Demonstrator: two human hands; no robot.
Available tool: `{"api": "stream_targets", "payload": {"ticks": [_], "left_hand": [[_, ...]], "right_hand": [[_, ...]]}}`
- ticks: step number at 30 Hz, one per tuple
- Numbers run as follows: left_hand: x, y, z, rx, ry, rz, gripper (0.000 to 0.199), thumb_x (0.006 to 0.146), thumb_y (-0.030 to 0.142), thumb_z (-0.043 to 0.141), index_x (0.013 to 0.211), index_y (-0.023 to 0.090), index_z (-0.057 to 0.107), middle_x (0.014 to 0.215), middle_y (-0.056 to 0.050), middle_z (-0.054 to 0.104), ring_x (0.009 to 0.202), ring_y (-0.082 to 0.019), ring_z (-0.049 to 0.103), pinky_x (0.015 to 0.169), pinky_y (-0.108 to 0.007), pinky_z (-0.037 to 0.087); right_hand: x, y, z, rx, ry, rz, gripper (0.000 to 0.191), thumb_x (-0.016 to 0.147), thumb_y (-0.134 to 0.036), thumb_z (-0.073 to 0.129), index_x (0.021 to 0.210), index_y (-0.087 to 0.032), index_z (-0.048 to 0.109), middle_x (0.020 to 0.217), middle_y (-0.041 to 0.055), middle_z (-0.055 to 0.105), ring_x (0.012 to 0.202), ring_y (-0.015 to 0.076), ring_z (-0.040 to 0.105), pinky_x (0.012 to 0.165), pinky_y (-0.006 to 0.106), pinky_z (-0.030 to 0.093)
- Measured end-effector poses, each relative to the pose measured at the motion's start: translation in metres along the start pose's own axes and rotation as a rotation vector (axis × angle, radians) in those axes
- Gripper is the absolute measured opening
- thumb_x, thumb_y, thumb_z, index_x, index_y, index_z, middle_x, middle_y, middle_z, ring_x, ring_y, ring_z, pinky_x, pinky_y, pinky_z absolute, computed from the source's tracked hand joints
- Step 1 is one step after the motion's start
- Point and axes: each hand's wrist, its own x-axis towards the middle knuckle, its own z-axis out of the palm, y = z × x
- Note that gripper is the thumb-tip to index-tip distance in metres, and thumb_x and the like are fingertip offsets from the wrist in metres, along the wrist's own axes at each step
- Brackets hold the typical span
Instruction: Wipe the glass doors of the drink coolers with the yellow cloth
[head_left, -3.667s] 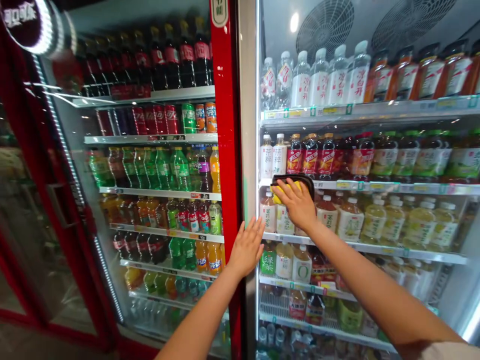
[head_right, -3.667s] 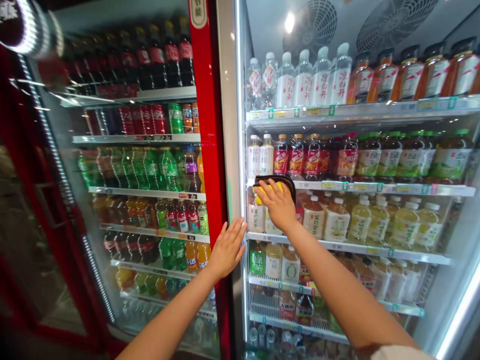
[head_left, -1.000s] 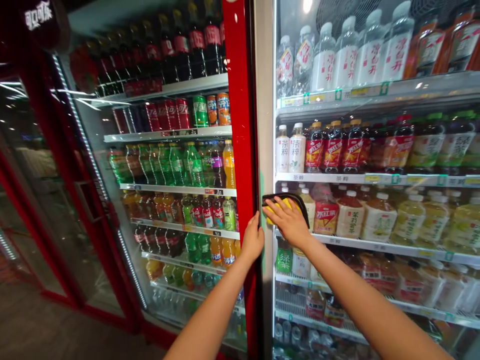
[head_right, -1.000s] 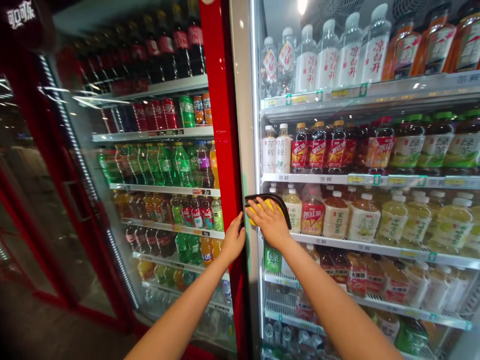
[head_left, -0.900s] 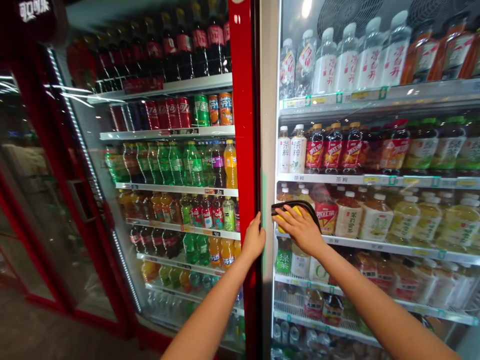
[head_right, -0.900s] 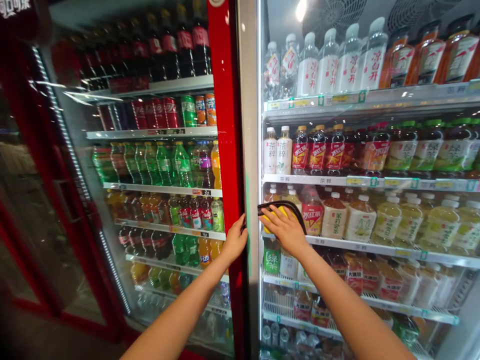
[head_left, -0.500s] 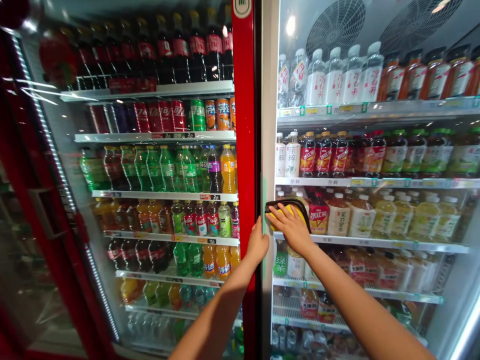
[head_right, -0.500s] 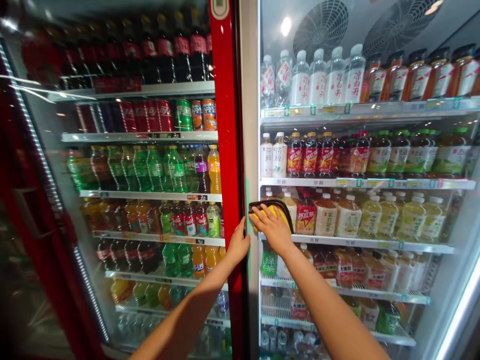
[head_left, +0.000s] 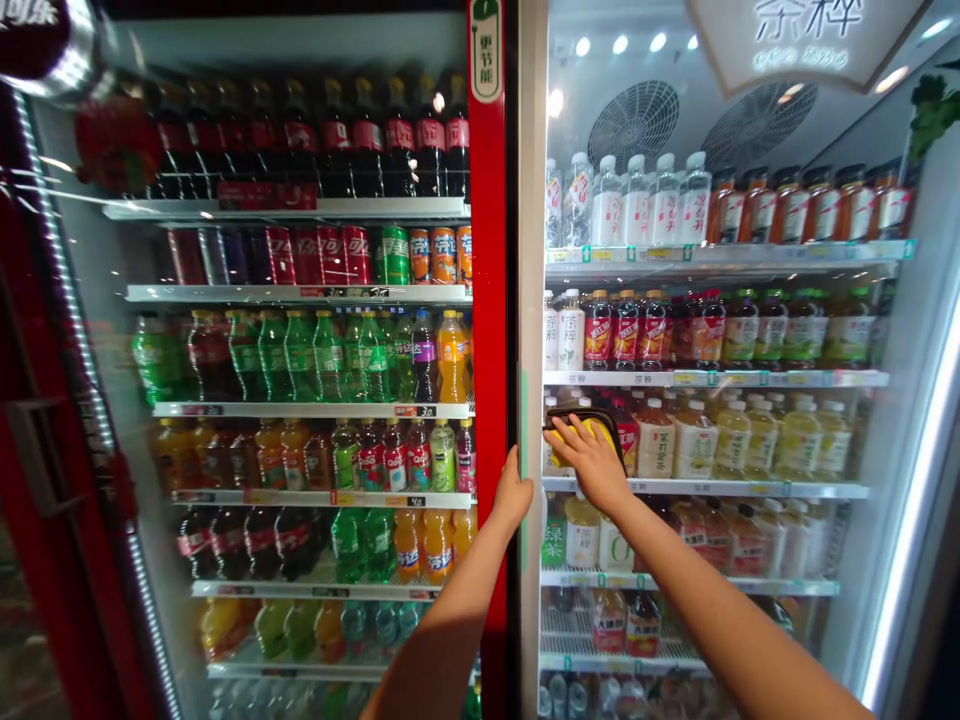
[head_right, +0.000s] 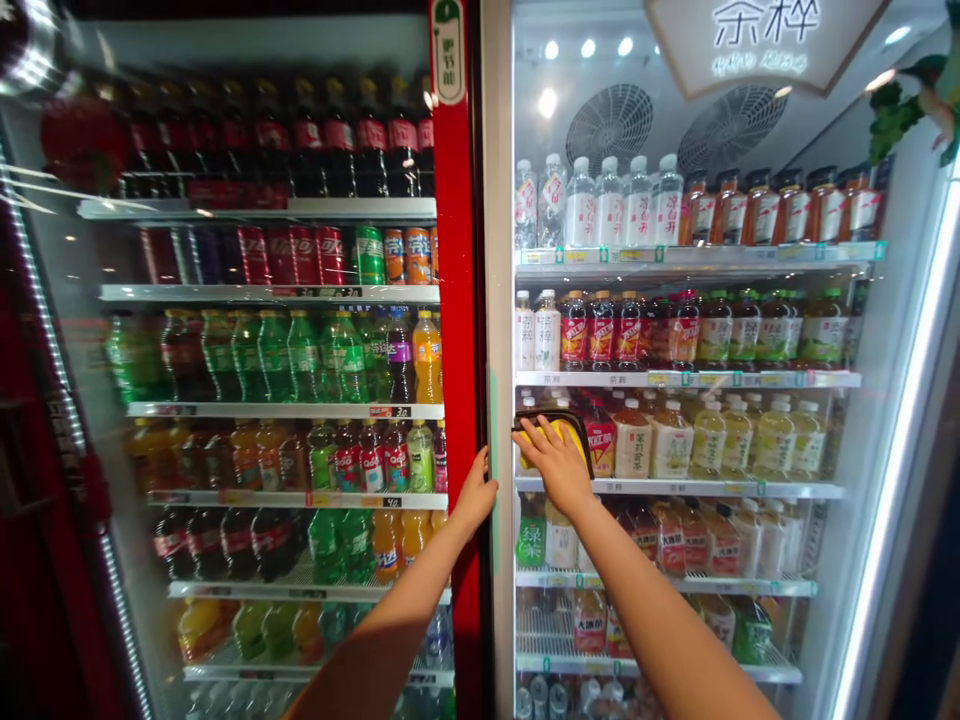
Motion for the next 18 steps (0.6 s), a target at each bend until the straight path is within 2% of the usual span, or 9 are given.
{"api": "stream_targets", "payload": {"ticks": [3, 7, 10, 13, 18], "left_hand": [[0.001, 0.002, 0.003, 0.009, 0.015, -0.036, 0.086, 0.075, 0.016, 0.061, 0.156, 0.02, 0.034, 0.161, -0.01, 0.044, 0.151, -0.028, 0.036, 0.125, -0.044, 0.029], [0.004, 0.009, 0.01, 0.037, 0.043, -0.097, 0.089, 0.072, 0.017, 0.062, 0.156, 0.015, 0.034, 0.165, -0.015, 0.035, 0.155, -0.031, 0.026, 0.127, -0.044, 0.022], [0.005, 0.015, 0.009, 0.056, 0.052, -0.137, 0.088, 0.071, 0.019, 0.064, 0.154, 0.014, 0.036, 0.164, -0.018, 0.036, 0.155, -0.033, 0.026, 0.126, -0.045, 0.023], [0.005, 0.021, 0.005, 0.07, 0.044, -0.168, 0.089, 0.07, 0.018, 0.066, 0.153, 0.009, 0.036, 0.162, -0.024, 0.036, 0.153, -0.036, 0.029, 0.124, -0.046, 0.026], [0.002, 0.027, -0.001, 0.081, 0.016, -0.181, 0.089, 0.07, 0.015, 0.066, 0.153, 0.011, 0.036, 0.163, -0.021, 0.036, 0.154, -0.033, 0.028, 0.124, -0.042, 0.025]], "right_hand": [[0.003, 0.005, -0.001, 0.015, 0.037, 0.069, 0.075, 0.087, 0.005, 0.039, 0.152, -0.032, 0.046, 0.164, 0.0045, 0.037, 0.155, 0.0265, 0.027, 0.12, 0.059, 0.034], [0.014, -0.004, 0.002, 0.067, 0.023, 0.045, 0.079, 0.084, 0.007, 0.037, 0.154, -0.029, 0.043, 0.165, 0.0077, 0.035, 0.156, 0.0268, 0.024, 0.12, 0.061, 0.033], [0.018, -0.014, 0.004, 0.103, -0.004, 0.039, 0.075, 0.086, 0.005, 0.038, 0.153, -0.026, 0.046, 0.164, 0.0084, 0.036, 0.155, 0.0283, 0.025, 0.121, 0.061, 0.032], [0.018, -0.021, 0.003, 0.145, -0.014, 0.074, 0.075, 0.086, 0.005, 0.038, 0.153, -0.028, 0.046, 0.164, 0.0075, 0.036, 0.155, 0.0283, 0.026, 0.121, 0.06, 0.031], [0.017, -0.027, 0.002, 0.22, -0.094, 0.133, 0.081, 0.083, 0.006, 0.038, 0.156, -0.03, 0.042, 0.166, 0.0072, 0.031, 0.157, 0.027, 0.021, 0.123, 0.058, 0.027]]}}
